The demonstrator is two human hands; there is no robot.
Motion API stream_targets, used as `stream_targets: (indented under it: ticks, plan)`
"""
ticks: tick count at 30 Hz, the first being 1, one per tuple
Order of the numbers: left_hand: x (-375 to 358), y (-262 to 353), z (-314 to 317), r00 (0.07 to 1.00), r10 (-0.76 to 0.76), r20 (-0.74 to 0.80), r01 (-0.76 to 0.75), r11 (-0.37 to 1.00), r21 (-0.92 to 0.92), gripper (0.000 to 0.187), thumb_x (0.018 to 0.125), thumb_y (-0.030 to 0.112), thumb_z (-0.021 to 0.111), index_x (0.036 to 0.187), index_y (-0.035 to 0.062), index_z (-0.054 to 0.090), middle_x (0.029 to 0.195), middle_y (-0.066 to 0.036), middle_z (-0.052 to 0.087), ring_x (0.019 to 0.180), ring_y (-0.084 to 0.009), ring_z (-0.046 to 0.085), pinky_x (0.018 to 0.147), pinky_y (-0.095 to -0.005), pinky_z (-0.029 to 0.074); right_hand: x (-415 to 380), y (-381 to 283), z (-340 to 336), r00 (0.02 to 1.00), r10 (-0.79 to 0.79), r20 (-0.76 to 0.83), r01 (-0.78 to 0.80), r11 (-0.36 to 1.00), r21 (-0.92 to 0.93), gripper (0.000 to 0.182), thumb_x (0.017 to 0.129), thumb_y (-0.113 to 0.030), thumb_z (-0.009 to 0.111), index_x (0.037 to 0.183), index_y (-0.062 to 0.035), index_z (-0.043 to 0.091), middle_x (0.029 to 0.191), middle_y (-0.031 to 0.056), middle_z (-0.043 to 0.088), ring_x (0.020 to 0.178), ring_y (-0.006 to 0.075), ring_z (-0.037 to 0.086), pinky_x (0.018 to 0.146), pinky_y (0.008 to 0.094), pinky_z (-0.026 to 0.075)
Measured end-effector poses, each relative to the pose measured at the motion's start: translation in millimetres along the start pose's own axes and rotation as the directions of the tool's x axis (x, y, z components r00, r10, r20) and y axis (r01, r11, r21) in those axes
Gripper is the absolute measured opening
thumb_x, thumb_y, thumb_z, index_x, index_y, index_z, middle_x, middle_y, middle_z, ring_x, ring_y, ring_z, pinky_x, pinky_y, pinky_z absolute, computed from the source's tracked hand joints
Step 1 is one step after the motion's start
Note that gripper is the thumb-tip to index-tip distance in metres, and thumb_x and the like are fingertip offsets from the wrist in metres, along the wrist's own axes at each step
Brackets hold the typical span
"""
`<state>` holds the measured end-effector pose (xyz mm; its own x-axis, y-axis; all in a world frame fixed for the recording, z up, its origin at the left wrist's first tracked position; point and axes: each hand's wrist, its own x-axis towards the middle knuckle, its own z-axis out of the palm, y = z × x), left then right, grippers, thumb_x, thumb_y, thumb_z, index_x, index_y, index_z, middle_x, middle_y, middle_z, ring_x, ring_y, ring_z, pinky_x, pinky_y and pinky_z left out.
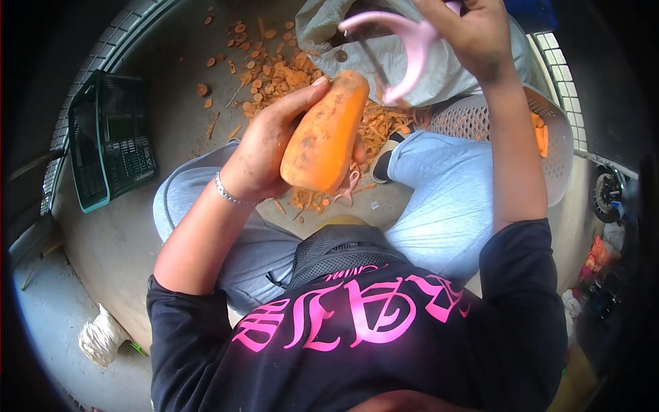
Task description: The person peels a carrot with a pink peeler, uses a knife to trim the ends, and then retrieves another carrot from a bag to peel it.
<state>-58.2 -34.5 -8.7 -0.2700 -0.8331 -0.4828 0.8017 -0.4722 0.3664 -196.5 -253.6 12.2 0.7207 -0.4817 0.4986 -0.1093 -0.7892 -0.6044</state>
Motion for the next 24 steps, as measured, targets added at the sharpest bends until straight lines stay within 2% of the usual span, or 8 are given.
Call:
stream_targets:
  ticks: [3,5,10,15,17,19,21,24]
  plan:
    - [3,1,-4,0.998,0.029,0.05,-0.029,1.0,-0.006,0.051,0.1,0.042,0.036,0.124,-0.0007,0.048,0.091,-0.021,0.065,0.072,-0.0268,0.067,0.059,-0.0327,0.056,-8,-40,1,0.975,-0.218,0.046,0.217,0.976,0.027,0.026,0.066,-0.009,0.07,0.059,-0.003,0.045,0.054,0.0074,0.042,0.046,0.018,0.042,0.045,0.0286,0.032]
    - [4,0,-9,0.998,0.036,0.053,-0.035,0.999,-0.011,0.048,0.1,0.038,0.038,0.129,-0.0004,0.045,0.099,-0.019,0.065,0.082,-0.0263,0.069,0.066,-0.0327,0.058,-10,-55,4,0.955,-0.295,0.018,0.293,0.953,0.078,0.023,0.064,-0.008,0.071,0.061,-0.003,0.049,0.055,0.008,0.044,0.045,0.0207,0.044,0.043,0.0297,0.033]
    - [5,-4,-12,0.987,0.116,0.114,-0.109,0.992,-0.066,0.047,0.1,0.024,0.044,0.139,-0.001,0.035,0.113,-0.014,0.061,0.093,-0.02,0.067,0.078,-0.032,0.058,-15,-63,10,0.917,-0.397,-0.022,0.397,0.912,0.102,0.018,0.062,-0.008,0.073,0.068,-0.0021,0.057,0.057,0.0079,0.046,0.046,0.0235,0.047,0.041,0.0315,0.036]
    - [8,-8,-22,0.983,0.155,0.1,-0.156,0.988,0.002,0.048,0.099,0.024,0.045,0.139,-0.0008,0.036,0.113,-0.012,0.06,0.096,-0.0182,0.065,0.078,-0.0331,0.057,-15,-63,12,0.905,-0.425,-0.02,0.425,0.903,0.068,0.018,0.063,-0.009,0.073,0.068,-0.0025,0.057,0.059,0.0077,0.045,0.046,0.0237,0.047,0.041,0.0325,0.037]
    - [4,-6,-4,0.984,0.155,-0.09,-0.133,0.969,0.206,0.046,0.099,0.025,0.045,0.137,-0.0009,0.038,0.113,-0.011,0.06,0.096,-0.0182,0.065,0.079,-0.0331,0.056,-14,-58,14,0.892,-0.452,0.008,0.45,0.89,0.079,0.018,0.063,-0.009,0.073,0.068,-0.0029,0.056,0.059,0.0078,0.045,0.047,0.0241,0.047,0.041,0.0331,0.037]
    - [4,-4,-3,0.982,0.147,-0.122,-0.114,0.963,0.245,0.046,0.099,0.027,0.044,0.136,-0.0009,0.04,0.113,-0.011,0.06,0.095,-0.0187,0.065,0.08,-0.0326,0.055,-13,-51,18,0.897,-0.438,0.057,0.429,0.895,0.124,0.019,0.064,-0.01,0.072,0.066,-0.0032,0.055,0.059,0.008,0.045,0.047,0.0239,0.047,0.042,0.0333,0.038]
    - [7,-4,-21,0.993,0.116,-0.001,-0.115,0.986,0.121,0.046,0.099,0.029,0.045,0.134,-0.001,0.042,0.113,-0.011,0.06,0.094,-0.0198,0.065,0.08,-0.0316,0.055,-13,-45,25,0.917,-0.382,0.115,0.357,0.914,0.191,0.02,0.065,-0.01,0.071,0.063,-0.0037,0.052,0.057,0.0083,0.045,0.046,0.0228,0.046,0.043,0.033,0.037]
    - [4,-17,-15,0.969,0.205,-0.135,-0.171,0.959,0.228,0.048,0.098,0.036,0.043,0.13,-0.0004,0.046,0.109,-0.011,0.062,0.09,-0.0207,0.065,0.076,-0.0295,0.054,-11,-22,21,0.965,-0.209,0.157,0.191,0.974,0.121,0.024,0.067,-0.011,0.07,0.059,-0.0034,0.048,0.056,0.0095,0.044,0.047,0.0213,0.045,0.044,0.0329,0.037]
